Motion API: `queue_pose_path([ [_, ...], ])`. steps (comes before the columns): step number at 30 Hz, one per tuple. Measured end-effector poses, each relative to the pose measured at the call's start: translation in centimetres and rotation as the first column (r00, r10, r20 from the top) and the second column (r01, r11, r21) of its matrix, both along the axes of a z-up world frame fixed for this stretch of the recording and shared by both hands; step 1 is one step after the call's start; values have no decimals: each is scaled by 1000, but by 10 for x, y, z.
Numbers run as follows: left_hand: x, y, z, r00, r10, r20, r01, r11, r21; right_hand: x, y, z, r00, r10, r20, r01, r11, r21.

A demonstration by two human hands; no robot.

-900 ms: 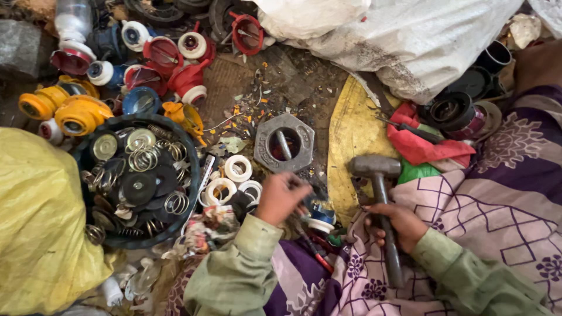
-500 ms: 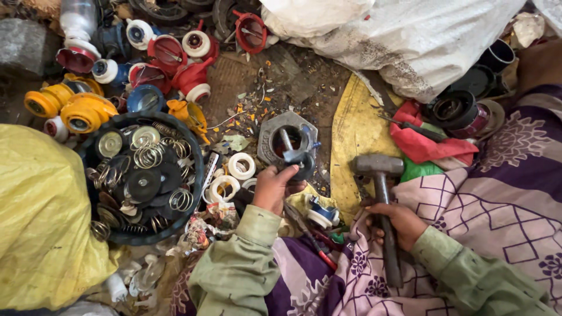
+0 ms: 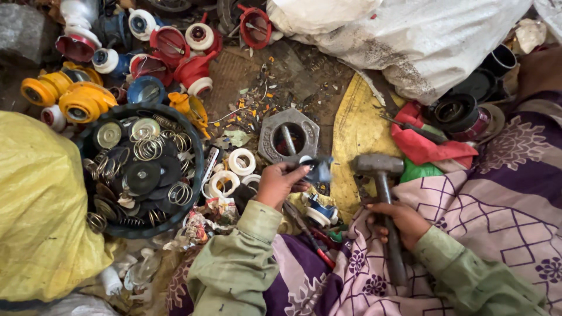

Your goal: The person assembles caster wheels by inserting a metal pin into the wheel hub and striking it with a hammer to secure it. They handle multiple caster wheels and metal pins, using a metal jig to hold the wheel in place during assembly.

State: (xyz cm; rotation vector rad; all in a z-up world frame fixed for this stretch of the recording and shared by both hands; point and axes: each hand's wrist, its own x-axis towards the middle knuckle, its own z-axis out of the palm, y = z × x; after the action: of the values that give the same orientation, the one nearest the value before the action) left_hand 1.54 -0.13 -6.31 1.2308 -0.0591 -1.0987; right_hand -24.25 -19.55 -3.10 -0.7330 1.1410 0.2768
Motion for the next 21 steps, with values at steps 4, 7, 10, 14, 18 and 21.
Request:
queue_pose_path([
  [4,-1,-2,7,999,42,34,-43,998,52,-4,-4,-10,993,-38,109,28,995,91],
  [7,-2,-4,27,994,63,84,-69,996,61,-10,-6,-20,983,-35,181,8,989,146],
  [10,-6,-6,55,946,76,314,-90,996,28,-12,-5,-27,980,-6,200,-30,983,179],
  [14,-14,-6,83,645,129,753,7,985,-174,-12,-2,-33,995,-39,90,29,994,106],
  [18,-10,1,78,555,161,816,124,954,-273,-12,-1,-35,990,-49,134,27,987,161],
  [21,-1,-1,53,669,-4,743,-34,999,36,-11,0,-35,995,-39,88,30,994,103],
])
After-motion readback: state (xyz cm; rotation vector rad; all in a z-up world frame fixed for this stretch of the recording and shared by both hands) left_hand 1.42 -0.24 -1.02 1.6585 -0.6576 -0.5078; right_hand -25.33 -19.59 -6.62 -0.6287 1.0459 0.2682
